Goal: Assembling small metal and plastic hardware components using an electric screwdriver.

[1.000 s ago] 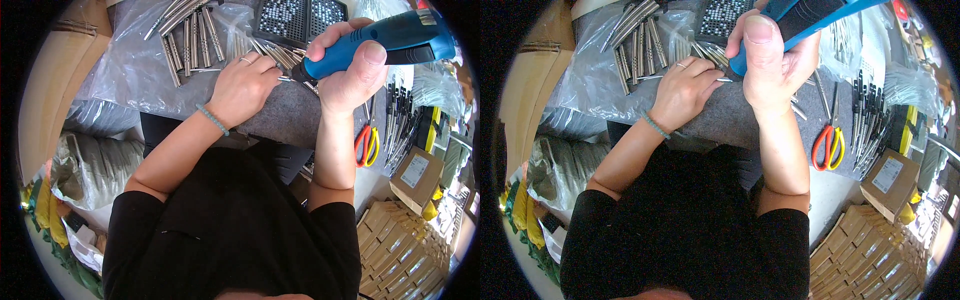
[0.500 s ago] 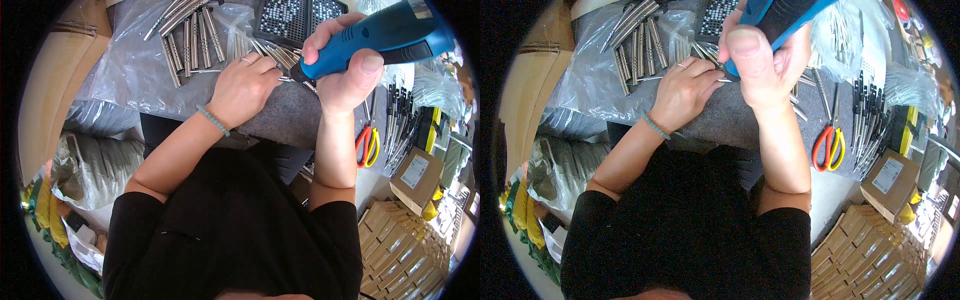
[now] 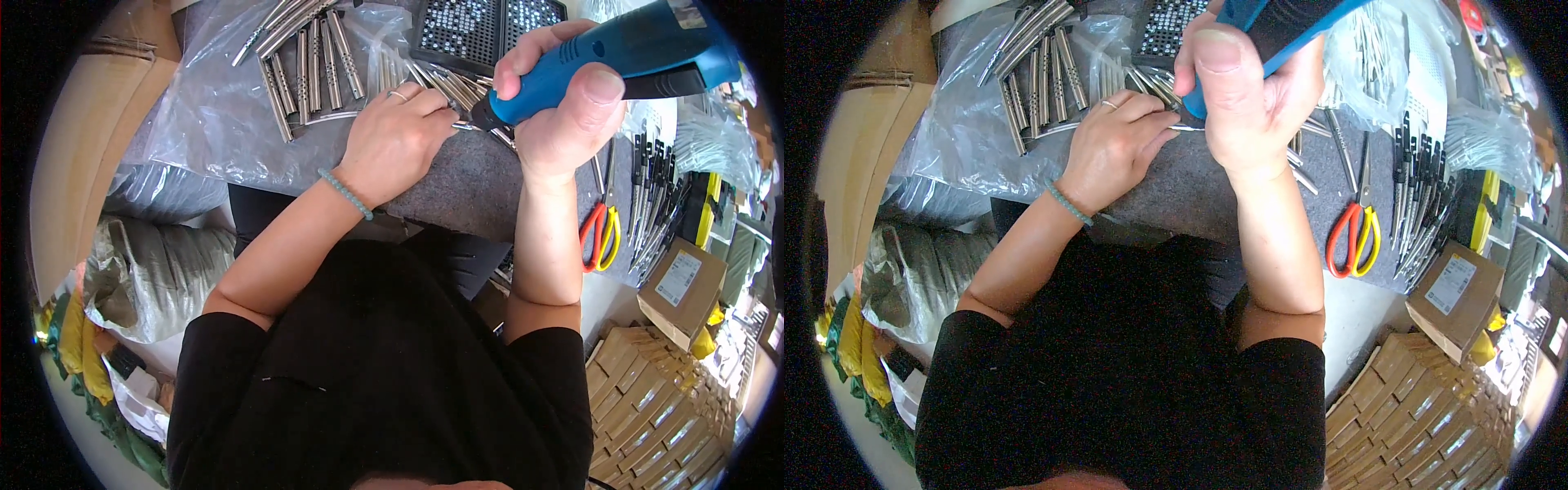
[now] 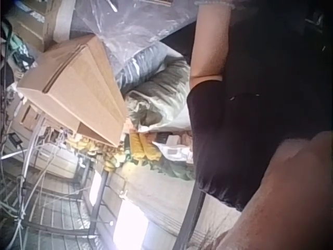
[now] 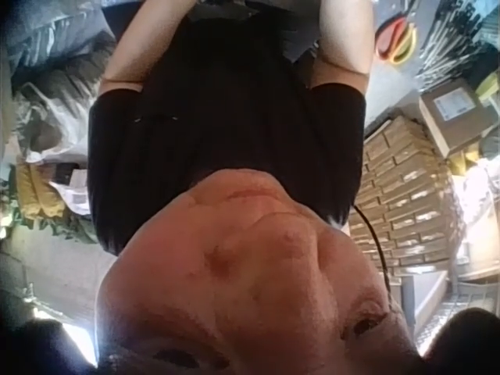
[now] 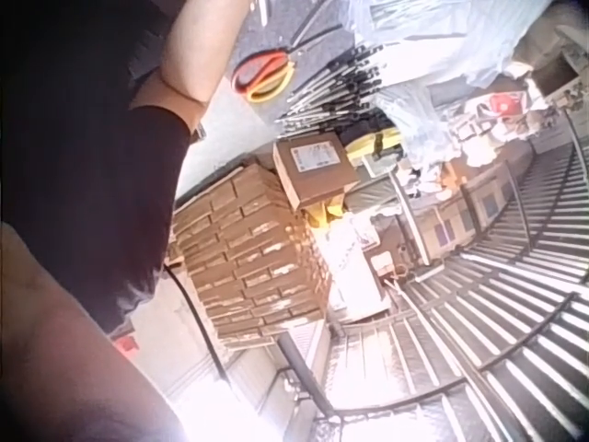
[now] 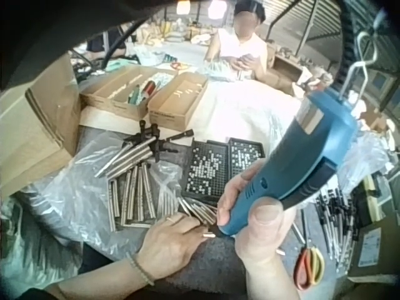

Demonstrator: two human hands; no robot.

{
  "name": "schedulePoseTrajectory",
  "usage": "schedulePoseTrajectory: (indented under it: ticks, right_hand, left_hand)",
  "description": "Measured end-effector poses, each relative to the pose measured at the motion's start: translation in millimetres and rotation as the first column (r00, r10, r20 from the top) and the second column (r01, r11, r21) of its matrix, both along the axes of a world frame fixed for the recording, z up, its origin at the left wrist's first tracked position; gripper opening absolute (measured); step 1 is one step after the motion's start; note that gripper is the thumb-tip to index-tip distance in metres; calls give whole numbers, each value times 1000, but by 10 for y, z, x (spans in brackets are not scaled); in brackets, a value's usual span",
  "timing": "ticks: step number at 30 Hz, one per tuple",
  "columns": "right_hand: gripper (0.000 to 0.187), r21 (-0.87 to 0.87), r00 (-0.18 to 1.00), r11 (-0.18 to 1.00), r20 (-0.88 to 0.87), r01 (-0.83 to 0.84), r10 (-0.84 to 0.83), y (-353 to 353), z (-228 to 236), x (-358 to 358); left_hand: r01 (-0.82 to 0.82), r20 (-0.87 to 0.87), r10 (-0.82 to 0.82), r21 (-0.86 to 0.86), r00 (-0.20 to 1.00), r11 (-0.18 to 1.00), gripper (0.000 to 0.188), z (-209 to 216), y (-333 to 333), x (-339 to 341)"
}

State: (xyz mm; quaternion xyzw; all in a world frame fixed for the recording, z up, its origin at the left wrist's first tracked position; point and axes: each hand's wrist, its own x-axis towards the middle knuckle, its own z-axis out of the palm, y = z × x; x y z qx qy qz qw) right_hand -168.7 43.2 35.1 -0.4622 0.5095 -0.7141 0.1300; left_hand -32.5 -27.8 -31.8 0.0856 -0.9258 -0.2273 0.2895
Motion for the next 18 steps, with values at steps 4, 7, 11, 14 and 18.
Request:
schedulePoseTrajectory:
  ticks: [4,7,11,14,18]
  right_hand:
    - [62,14,995,997,59,-80,79,-54,101,125]
    - [72,31,968,997,245,-70,60,-109,217,143]
    - [40,-63,994,994,-51,91,-94,-278,492,-179]
    - [35,-63,965,975,-143,212,-219,-355,844,-347]
    - [38,-80,939,950,-146,303,-312,-492,1111,-556]
  left_hand:
    - [5,-5,-5,-11,1000,1000,17,5,-17,3]
    - [-13,18,14,-23,1000,1000,18,-10,-24,40]
    - [-44,50,50,-121,997,992,19,48,-14,84]
    - [41,3,-42,-296,999,954,20,89,20,52]
    - [29,-140,-58,-203,988,979,23,219,54,263]
